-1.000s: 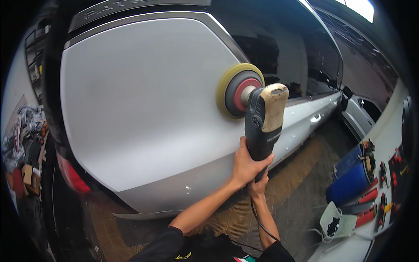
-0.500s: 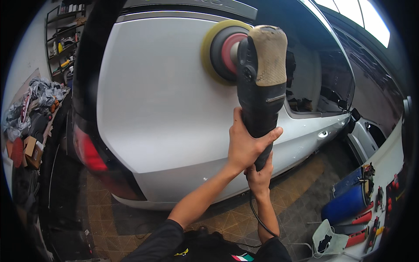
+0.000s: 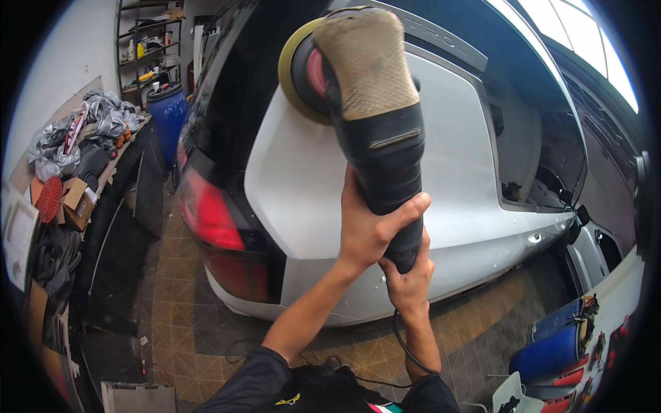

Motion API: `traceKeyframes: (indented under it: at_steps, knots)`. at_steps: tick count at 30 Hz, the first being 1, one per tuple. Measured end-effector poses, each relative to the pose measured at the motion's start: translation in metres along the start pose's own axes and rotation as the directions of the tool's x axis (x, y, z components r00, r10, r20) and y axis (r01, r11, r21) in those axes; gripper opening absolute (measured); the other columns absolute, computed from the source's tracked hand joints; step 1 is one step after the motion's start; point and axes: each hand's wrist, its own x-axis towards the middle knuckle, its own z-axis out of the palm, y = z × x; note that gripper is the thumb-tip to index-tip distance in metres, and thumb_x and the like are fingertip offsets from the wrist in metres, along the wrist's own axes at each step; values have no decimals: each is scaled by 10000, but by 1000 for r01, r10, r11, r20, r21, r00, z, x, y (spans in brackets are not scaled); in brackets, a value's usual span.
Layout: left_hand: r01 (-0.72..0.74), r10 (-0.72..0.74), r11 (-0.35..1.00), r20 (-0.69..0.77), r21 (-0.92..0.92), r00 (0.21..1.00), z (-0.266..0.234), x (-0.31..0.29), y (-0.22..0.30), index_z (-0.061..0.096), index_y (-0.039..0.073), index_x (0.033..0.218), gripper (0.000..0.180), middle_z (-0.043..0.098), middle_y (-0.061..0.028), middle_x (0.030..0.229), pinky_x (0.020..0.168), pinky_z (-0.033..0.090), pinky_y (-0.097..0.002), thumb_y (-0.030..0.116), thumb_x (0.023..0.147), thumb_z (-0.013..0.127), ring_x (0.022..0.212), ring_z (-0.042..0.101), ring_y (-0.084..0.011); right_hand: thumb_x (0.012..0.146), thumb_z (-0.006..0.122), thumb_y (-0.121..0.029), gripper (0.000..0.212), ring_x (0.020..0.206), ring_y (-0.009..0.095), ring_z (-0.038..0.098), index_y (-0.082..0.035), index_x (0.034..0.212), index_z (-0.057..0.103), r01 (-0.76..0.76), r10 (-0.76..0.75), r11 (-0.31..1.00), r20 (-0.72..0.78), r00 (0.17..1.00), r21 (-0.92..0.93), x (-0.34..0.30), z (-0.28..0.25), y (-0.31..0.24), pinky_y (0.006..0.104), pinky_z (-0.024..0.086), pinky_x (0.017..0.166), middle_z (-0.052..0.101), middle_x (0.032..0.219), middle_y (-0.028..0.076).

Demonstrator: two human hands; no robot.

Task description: The person uses a rotary polisher with a foam pad to buff the rear quarter panel of a white car. The operator moves the tool in circular motions across the vehicle's surface, focusing on the area near the taillight and the lower bodywork.

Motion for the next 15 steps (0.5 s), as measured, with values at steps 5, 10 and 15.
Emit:
traceKeyframes:
  at_steps: [5,10,15]
  knots:
    - [76,-79,995,-53,-71,995,-20,-24,16,608,-35,1101,393,657,-122,1014,807,568,-340,159,782,733,898,683,-200,721,882,-237,887,863,356,730,-24,1420,379,37,-26,991,88,996,-129,-10,1,-13,395,582,721,695,987,215]
    - [96,-107,990,-111,-102,988,-31,-66,-1,589,-51,1129,413,652,-138,1029,826,568,-354,156,795,715,926,681,-212,666,911,-346,964,812,384,726,-25,1417,398,161,-123,951,153,981,-264,-41,-5,16,409,590,677,702,969,220]
    - [47,-89,964,-151,-263,984,-26,-112,-34,554,-47,1170,450,636,-148,1062,849,554,-347,94,781,732,970,663,-213,639,916,-421,1004,785,369,727,14,1398,424,321,-264,866,195,945,-384,-72,-23,49,402,592,642,702,943,222]
